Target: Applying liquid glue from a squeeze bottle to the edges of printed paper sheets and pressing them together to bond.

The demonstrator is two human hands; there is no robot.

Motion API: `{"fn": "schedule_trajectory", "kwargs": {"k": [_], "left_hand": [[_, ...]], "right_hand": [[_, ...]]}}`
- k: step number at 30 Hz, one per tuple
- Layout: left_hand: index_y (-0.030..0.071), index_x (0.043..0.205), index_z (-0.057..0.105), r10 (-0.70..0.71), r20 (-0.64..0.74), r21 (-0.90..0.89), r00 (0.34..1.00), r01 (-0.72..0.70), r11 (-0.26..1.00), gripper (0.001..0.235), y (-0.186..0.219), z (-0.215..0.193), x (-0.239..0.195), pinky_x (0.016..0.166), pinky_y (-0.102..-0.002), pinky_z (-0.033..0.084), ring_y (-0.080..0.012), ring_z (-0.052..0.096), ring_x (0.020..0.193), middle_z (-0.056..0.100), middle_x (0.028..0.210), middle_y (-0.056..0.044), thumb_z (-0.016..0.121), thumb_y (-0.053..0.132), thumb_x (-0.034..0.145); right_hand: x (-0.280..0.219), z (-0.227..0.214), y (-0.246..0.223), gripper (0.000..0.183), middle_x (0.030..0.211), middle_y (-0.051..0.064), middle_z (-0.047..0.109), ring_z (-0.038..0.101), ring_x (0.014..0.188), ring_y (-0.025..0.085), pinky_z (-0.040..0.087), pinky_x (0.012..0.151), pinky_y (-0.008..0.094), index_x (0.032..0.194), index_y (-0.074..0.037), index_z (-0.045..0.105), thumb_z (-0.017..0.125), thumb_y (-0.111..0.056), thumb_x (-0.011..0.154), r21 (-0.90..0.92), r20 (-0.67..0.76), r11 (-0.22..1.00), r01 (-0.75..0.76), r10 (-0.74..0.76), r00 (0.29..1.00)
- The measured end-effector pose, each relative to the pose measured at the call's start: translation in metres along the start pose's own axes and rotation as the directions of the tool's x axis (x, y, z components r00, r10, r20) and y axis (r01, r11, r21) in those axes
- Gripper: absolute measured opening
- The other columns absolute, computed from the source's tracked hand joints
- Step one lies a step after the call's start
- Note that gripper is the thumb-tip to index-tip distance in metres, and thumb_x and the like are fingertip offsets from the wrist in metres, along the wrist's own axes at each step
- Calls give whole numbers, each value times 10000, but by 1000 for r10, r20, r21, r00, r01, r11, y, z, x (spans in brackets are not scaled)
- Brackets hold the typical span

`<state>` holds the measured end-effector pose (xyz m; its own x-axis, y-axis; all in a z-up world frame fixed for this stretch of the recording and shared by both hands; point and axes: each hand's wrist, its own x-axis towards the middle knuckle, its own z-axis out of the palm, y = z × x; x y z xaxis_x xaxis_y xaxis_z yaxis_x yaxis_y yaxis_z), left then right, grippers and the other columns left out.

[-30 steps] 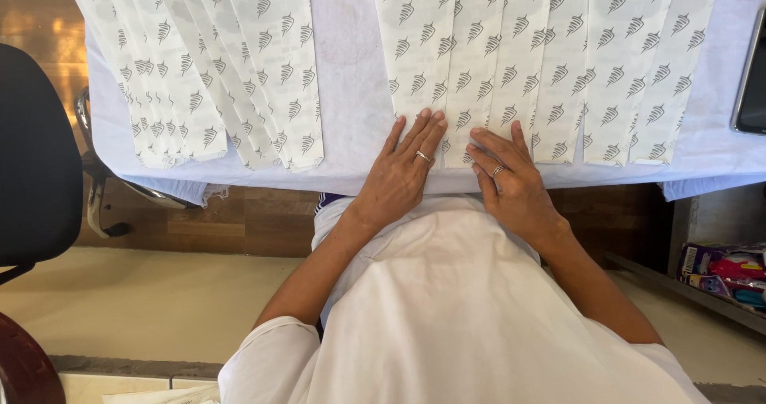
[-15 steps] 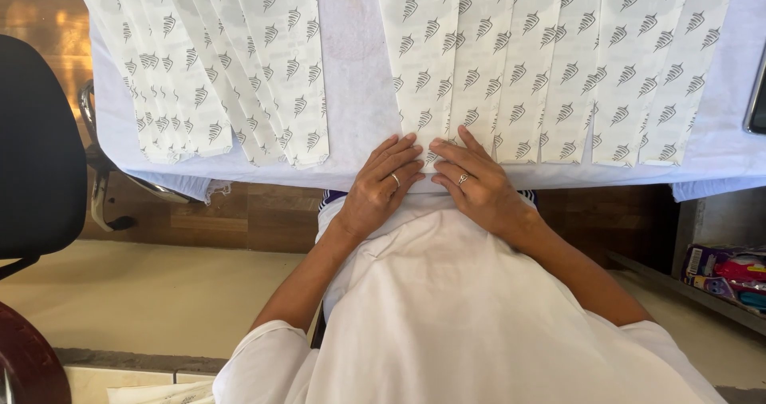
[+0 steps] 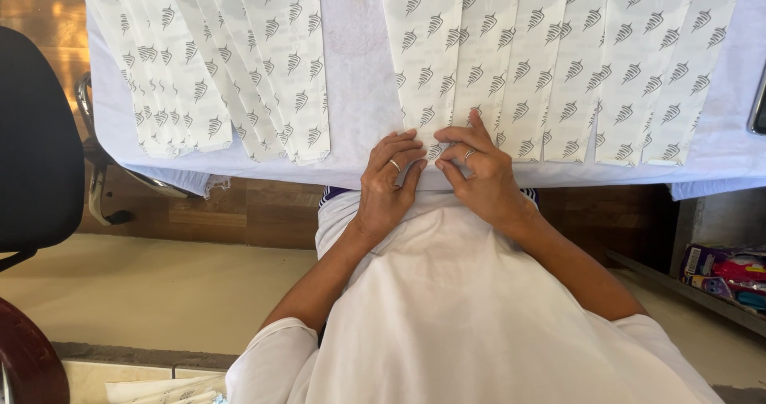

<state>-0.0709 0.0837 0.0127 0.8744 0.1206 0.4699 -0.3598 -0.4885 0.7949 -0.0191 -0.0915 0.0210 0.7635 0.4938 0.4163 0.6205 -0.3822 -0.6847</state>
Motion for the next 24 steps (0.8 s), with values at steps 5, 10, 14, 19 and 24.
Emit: {"fn": "schedule_trajectory", "kwargs": {"k": [5,10,14,19,24], "left_hand": [[-17,1018,758,-82,40,-90,996,85,992,149,4,-10,3,1116,-502,460,-352,685,1166,745,1040,-130,675,-91,919],[1,1134,736,-32,42,-25,999,33,999,299,-13,-23,1,1119,-490,465,-393,630,1244,703,1177,-165,516,-119,972],[-83,1303,644,87,-36,492,996,-58,868,346,-38,-45,11,1153,-512,392,-455,508,1339,586,1343,-298,594,-94,960],[-132,1455,475,-5,25,586,1000,-11,811,462,-26,-30,10,1182,-574,305,-533,341,1442,425,1511,-369,516,135,1081],[-101,1459,478,24,70,524,997,-58,850,489,-13,8,-3,1205,-583,295,-519,318,1471,396,1545,-349,523,190,1069]], "right_hand": [[0,-4,-1,62,1146,137,741,703,1154,286,263,1263,490,864,71,706,763,92,877,61,49,995,-83,80,996],[-4,0,3,116,1198,139,724,691,1175,283,236,1277,483,1000,45,745,714,107,906,4,51,998,-57,57,997],[-9,1,-3,201,1269,119,706,645,1260,263,209,1293,451,1118,10,754,660,74,953,-117,70,993,30,-22,997],[-12,3,-12,360,1396,123,647,566,1361,269,168,1299,489,1326,-7,673,527,90,1012,-242,157,960,138,-101,982],[-12,3,-11,365,1428,115,630,549,1376,263,149,1302,473,1350,-12,661,520,71,1024,-241,154,961,137,-102,983]]}}
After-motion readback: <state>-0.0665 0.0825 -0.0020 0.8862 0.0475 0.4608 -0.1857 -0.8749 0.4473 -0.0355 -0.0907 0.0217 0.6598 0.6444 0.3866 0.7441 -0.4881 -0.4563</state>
